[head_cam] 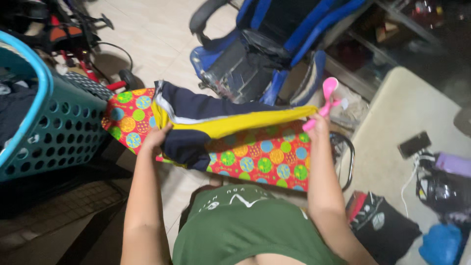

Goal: The person uses a pink lint roller to clean a dark blue and yellow garment laid out on a colorful ironing board. They roll the tool over the fabric, flip the garment to treat different sections, and then fold the item.

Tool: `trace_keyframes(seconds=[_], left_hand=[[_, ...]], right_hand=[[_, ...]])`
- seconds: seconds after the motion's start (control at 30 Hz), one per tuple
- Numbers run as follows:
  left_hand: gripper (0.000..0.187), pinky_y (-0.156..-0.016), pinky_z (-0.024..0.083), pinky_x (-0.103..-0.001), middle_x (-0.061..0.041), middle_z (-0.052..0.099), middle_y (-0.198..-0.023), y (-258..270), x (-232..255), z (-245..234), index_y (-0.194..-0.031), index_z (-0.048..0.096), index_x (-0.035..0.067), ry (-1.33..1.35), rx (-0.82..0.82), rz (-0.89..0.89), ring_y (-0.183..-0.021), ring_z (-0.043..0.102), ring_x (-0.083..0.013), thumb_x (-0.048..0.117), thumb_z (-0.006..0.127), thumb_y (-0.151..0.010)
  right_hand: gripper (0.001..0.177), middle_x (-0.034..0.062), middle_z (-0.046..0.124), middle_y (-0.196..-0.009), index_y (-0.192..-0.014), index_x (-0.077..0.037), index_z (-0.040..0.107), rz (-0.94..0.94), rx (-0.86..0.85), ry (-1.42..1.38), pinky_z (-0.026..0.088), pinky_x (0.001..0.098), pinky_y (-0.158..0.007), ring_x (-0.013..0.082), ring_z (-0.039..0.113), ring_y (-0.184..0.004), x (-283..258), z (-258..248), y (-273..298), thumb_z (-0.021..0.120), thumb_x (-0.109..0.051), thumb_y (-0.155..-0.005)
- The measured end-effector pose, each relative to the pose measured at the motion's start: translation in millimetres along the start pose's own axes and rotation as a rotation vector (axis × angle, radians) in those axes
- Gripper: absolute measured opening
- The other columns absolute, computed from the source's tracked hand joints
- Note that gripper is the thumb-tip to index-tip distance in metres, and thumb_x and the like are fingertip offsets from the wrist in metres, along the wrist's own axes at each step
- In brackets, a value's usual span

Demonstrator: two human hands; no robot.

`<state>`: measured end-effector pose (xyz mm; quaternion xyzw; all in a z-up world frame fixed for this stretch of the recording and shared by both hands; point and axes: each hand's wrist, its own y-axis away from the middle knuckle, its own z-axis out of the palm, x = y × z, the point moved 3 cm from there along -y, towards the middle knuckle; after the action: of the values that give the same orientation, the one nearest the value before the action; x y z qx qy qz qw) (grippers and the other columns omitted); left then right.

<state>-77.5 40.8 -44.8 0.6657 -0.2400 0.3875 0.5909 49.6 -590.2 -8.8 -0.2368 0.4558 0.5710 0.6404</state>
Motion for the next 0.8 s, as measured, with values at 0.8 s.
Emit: trace_keyframes(seconds=[0.8], left_hand=[[0.047,-0.091,0.050,-0.050,-0.030,0.067,-0.116,99,-114,12,-0.122,0.060,-0.001,-0.629,0.494,0.328,-0.108,0.063,-0.0475,0.035,0.067,-0.093]], right_hand=[[0.018,0.0050,0.064,-0.077,-0.101,0.000,0.064,0.275,-0.218,1.029,0.050,0.0324,-0.056,0.0152,0.062,-0.063,2,-128,238,0.070,-0.006,-0.084]])
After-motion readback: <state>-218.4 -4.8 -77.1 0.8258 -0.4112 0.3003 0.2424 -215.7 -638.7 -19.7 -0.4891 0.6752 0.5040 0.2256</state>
